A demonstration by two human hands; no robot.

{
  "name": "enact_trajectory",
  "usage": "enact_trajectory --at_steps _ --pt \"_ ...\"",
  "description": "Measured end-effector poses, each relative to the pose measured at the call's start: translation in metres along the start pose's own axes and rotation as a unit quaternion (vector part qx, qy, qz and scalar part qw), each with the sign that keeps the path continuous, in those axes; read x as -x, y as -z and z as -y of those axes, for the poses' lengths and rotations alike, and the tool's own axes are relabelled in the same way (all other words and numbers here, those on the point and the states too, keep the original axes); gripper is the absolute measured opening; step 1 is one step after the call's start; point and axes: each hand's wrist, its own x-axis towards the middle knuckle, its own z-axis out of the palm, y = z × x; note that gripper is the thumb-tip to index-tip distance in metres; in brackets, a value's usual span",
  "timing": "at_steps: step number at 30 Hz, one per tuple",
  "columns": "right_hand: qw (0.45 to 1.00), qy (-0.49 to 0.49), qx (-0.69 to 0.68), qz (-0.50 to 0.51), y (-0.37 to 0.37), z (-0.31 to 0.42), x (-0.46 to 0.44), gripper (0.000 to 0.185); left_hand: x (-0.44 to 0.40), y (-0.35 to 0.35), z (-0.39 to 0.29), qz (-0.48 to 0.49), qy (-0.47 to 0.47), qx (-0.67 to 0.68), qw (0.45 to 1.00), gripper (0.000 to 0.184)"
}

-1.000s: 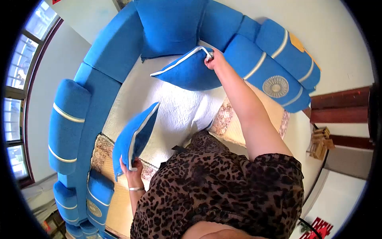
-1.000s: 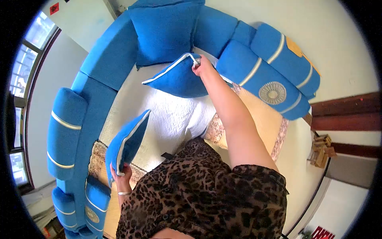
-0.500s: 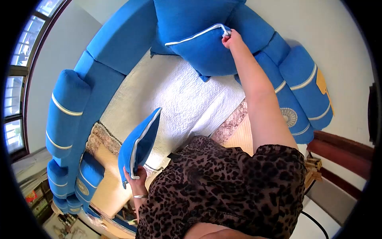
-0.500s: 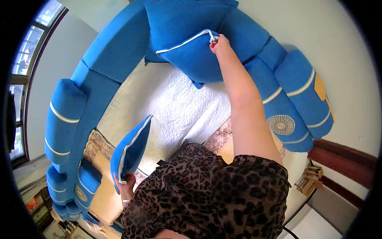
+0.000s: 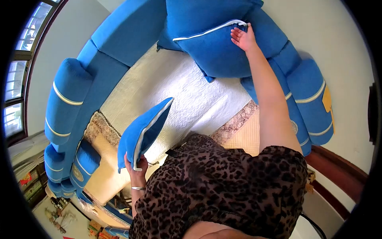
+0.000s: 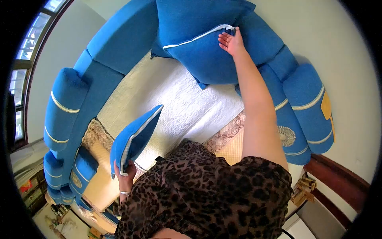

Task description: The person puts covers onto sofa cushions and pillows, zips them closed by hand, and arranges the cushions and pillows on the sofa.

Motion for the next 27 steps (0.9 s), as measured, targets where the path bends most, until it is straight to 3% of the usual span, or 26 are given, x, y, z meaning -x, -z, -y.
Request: enact_trajectory --at_steps 2,5,8,12,14,18,21,27 --pt "0.996 0.028 0.067 0.055 -0.005 0.003 0.030 0.073 -0.005 -0.011 0.001 0.002 0.003 0.002 1.000 0.023" --pt "0.975 0.125 0.183 0.003 0.006 0.000 0.048 0.068 -0.018 -0.046 0.005 0.005 0.013 -0.013 1.000 0.020" --pt "0.962 0.182 0.195 -0.057 0.027 -0.007 0.052 0.056 -0.055 -0.086 0.009 0.024 0.028 -0.065 0.997 0.020" --pt "0.954 0.195 0.214 -0.078 0.052 -0.018 0.063 0.042 -0.095 -0.157 0.027 0.015 0.051 -0.170 0.984 0.022" --pt "0.946 0.198 0.238 -0.096 0.062 -0.025 0.076 0.035 -0.147 -0.174 0.039 0.056 0.005 -0.216 0.975 0.024" --pt "0.940 0.200 0.245 -0.130 0.096 -0.036 0.097 0.027 -0.211 -0.231 0.049 -0.048 -0.051 -0.408 0.910 0.028" --pt "0.935 0.201 0.252 -0.149 0.125 -0.044 0.108 0.023 -0.245 -0.271 0.059 -0.062 -0.047 -0.445 0.892 0.034" --pt "0.919 0.216 0.272 -0.188 0.149 -0.051 0.128 0.021 -0.224 -0.355 0.095 -0.044 -0.070 -0.560 0.825 0.036"
